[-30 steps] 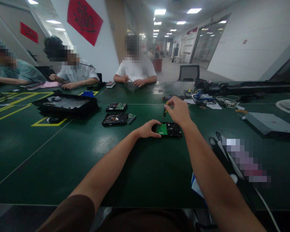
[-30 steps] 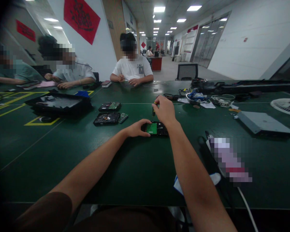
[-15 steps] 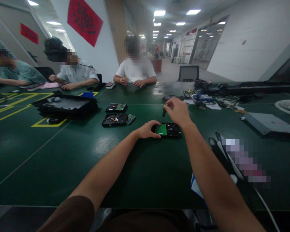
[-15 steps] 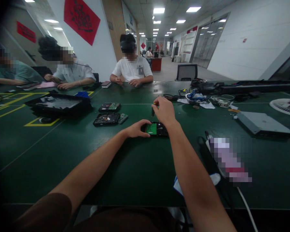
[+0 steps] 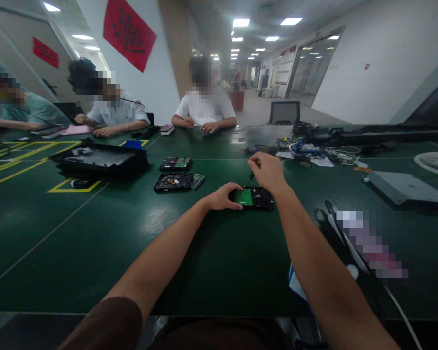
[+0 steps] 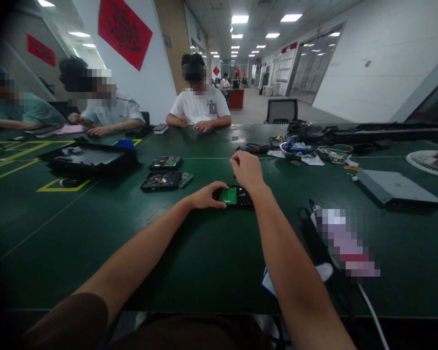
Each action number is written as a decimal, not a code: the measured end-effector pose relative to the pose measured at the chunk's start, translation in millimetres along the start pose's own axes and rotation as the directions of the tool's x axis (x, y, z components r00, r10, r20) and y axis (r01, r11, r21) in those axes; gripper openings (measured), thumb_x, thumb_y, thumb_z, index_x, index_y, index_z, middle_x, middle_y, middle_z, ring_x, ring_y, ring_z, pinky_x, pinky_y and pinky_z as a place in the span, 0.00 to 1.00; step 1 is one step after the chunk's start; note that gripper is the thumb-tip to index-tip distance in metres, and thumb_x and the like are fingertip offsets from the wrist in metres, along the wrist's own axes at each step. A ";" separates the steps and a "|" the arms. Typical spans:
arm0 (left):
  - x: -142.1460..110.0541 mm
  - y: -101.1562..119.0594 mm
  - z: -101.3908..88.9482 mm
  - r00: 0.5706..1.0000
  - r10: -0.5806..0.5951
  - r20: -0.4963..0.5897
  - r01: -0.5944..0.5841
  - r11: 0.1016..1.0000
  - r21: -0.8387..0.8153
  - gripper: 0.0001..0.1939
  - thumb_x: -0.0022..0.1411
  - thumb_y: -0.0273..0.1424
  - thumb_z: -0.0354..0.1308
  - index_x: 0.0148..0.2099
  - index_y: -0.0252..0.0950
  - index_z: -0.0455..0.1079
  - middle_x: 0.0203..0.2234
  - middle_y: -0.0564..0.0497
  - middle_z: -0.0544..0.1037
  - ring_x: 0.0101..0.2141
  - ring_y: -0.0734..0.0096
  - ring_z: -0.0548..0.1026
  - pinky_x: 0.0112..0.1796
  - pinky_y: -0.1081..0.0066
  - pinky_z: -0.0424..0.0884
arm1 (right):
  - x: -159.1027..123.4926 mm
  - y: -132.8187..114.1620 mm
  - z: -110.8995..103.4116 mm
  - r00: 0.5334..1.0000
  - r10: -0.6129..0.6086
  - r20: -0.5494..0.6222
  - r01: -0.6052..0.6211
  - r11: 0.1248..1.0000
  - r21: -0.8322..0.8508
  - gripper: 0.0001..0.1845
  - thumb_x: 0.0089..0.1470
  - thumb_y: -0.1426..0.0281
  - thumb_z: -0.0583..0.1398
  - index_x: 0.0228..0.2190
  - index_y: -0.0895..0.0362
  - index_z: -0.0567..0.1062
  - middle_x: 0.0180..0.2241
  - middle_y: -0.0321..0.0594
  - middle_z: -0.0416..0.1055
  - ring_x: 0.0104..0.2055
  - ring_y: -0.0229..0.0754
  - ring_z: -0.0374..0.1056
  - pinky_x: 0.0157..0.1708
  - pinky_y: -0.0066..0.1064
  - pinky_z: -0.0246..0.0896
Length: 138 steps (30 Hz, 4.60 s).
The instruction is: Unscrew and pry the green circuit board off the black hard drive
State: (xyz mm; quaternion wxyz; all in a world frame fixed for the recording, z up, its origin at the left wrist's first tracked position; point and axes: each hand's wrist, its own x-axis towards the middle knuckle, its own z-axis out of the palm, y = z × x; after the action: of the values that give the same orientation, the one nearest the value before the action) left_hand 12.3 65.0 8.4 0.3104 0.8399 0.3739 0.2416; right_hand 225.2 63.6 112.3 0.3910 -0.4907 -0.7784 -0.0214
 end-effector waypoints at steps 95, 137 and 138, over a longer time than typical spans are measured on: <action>0.8 -3.8 2.1 1.000 -0.017 -0.005 0.017 1.000 -0.001 0.44 0.46 0.48 0.74 0.63 0.41 0.66 0.59 0.44 0.69 0.60 0.51 0.68 0.61 0.55 0.64 | -1.3 -3.8 4.4 0.996 -0.019 -0.090 0.024 0.998 0.051 0.02 0.60 0.69 0.58 0.36 0.53 0.72 0.38 0.45 0.76 0.43 0.51 0.70 0.46 0.43 0.63; -0.7 0.8 -1.1 0.999 -0.045 0.010 0.045 0.999 -0.003 0.44 0.46 0.48 0.74 0.63 0.43 0.66 0.61 0.44 0.68 0.60 0.49 0.67 0.60 0.53 0.64 | -1.3 -3.4 3.4 0.997 0.000 -0.073 0.005 0.997 0.071 0.03 0.59 0.68 0.60 0.36 0.53 0.71 0.38 0.44 0.76 0.42 0.51 0.71 0.44 0.43 0.65; -0.7 0.8 -1.0 0.999 -0.041 0.009 0.041 0.999 -0.002 0.44 0.46 0.48 0.74 0.63 0.43 0.66 0.61 0.44 0.68 0.60 0.49 0.67 0.61 0.53 0.64 | -1.5 -3.6 3.4 0.998 -0.013 -0.064 0.018 0.997 0.073 0.03 0.60 0.67 0.60 0.37 0.52 0.72 0.39 0.44 0.76 0.42 0.50 0.71 0.45 0.43 0.65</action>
State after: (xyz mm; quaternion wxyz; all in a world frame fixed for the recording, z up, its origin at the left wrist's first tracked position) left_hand 11.6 64.4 9.6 0.3180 0.8328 0.3893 0.2319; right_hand 220.7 62.1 110.3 0.4332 -0.4691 -0.7695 -0.0112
